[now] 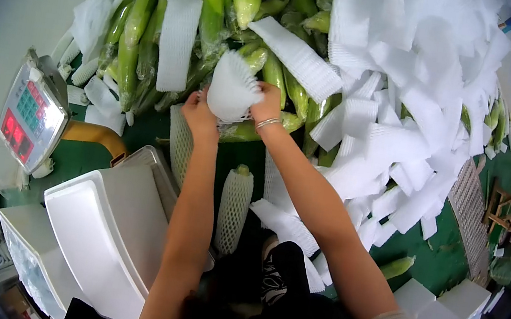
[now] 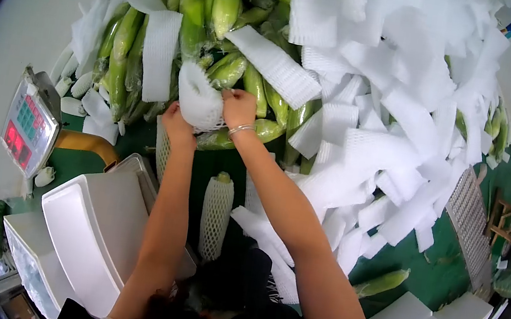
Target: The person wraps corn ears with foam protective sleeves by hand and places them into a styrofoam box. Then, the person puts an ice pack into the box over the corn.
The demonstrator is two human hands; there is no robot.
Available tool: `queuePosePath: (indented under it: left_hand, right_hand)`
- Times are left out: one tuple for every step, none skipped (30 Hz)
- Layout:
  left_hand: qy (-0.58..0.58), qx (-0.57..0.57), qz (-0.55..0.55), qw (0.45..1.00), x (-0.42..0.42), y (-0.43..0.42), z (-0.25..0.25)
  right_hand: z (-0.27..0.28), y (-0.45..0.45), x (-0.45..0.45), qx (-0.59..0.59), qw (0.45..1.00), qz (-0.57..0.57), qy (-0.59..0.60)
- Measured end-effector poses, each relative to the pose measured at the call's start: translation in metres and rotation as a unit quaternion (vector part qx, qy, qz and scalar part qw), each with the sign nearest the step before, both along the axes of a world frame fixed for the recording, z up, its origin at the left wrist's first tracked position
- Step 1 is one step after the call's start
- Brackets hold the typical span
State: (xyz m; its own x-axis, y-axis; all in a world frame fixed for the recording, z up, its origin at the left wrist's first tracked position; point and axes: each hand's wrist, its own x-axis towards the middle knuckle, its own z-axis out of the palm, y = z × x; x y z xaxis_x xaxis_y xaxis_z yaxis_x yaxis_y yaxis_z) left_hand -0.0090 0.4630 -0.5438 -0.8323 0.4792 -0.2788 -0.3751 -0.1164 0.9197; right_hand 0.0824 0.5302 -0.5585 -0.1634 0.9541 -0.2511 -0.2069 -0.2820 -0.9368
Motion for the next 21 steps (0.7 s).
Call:
queuePosePath:
  left_hand:
    - [0.146, -0.036, -0.030, 0.988, -0.017, -0.003, -0.056]
    - [0.148, -0.036, -0.026, 0.988, -0.017, -0.006, -0.071]
    - [0.346, -0.134, 0.008, 0.929, -0.011, -0.006, -0.071]
    - [0.524, -0.223, 0.042, 0.821, -0.007, -0.005, -0.069]
    - [0.403, -0.328, -0.004, 0.854, -0.009, -0.005, -0.066]
    - [0.405, -0.326, -0.004, 0.854, -0.011, -0.005, -0.059]
    - [0.436, -0.318, 0.023, 0.842, -0.013, -0.008, -0.053]
    - [0.466, -0.306, 0.053, 0.828, -0.016, -0.007, -0.045]
    - [0.455, -0.285, 0.002, 0.844, -0.017, -0.012, -0.030]
    - [0.455, -0.281, 0.004, 0.845, -0.020, -0.018, -0.016]
    - [0.196, -0.096, -0.054, 0.974, -0.023, -0.027, -0.002]
    - [-0.087, 0.100, -0.107, 0.985, -0.024, -0.038, 0.014]
    - [-0.028, 0.029, -0.179, 0.983, -0.020, -0.057, 0.038]
    - [0.033, -0.043, -0.249, 0.967, -0.013, -0.078, 0.063]
    - [-0.006, -0.011, -0.240, 0.971, -0.002, -0.090, 0.075]
    - [-0.005, -0.012, -0.237, 0.971, 0.005, -0.103, 0.074]
    - [-0.012, -0.071, -0.214, 0.974, 0.010, -0.114, 0.071]
    - [-0.015, -0.128, -0.190, 0.973, 0.013, -0.122, 0.069]
    - [0.049, -0.199, -0.184, 0.961, 0.018, -0.129, 0.067]
    - [0.111, -0.269, -0.175, 0.941, 0.024, -0.136, 0.065]
    - [0.104, -0.322, -0.165, 0.926, 0.031, -0.142, 0.058]
  right_hand:
    - [-0.017, 0.002, -0.001, 0.073, 0.986, 0.006, -0.151]
    - [-0.023, 0.004, -0.002, 0.146, 0.944, 0.010, -0.296]
    - [-0.019, 0.007, -0.004, 0.157, 0.930, 0.035, -0.331]
    - [-0.015, 0.012, -0.007, 0.162, 0.930, 0.031, -0.329]
    - [-0.010, 0.015, -0.010, 0.139, 0.895, 0.079, -0.418]
    - [-0.007, 0.015, -0.012, 0.110, 0.849, 0.127, -0.501]
    - [-0.004, 0.017, -0.009, 0.108, 0.836, 0.183, -0.507]
    - [0.000, 0.016, -0.006, 0.113, 0.835, 0.182, -0.506]
    - [0.005, 0.012, -0.001, 0.164, 0.851, 0.247, -0.433]
    - [0.019, 0.003, 0.005, 0.210, 0.856, 0.311, -0.356]
    - [0.030, -0.014, 0.010, 0.244, 0.848, 0.349, -0.315]
    - [0.057, -0.029, 0.015, 0.275, 0.836, 0.388, -0.273]
    - [0.075, -0.031, 0.022, 0.273, 0.836, 0.389, -0.276]
    - [0.090, -0.032, 0.030, 0.248, 0.801, 0.475, -0.266]
    - [0.102, -0.030, 0.035, 0.222, 0.758, 0.558, -0.253]
    - [0.110, -0.022, 0.034, 0.321, 0.720, 0.480, -0.385]
    - [0.115, -0.015, 0.029, 0.364, 0.768, 0.292, -0.439]
    - [0.130, 0.003, 0.022, 0.405, 0.757, 0.185, -0.479]
    - [0.119, 0.029, 0.013, 0.515, 0.688, 0.071, -0.507]
    - [0.115, 0.051, 0.002, 0.503, 0.660, 0.057, -0.555]
    - [0.099, 0.072, -0.008, 0.526, 0.645, 0.025, -0.554]
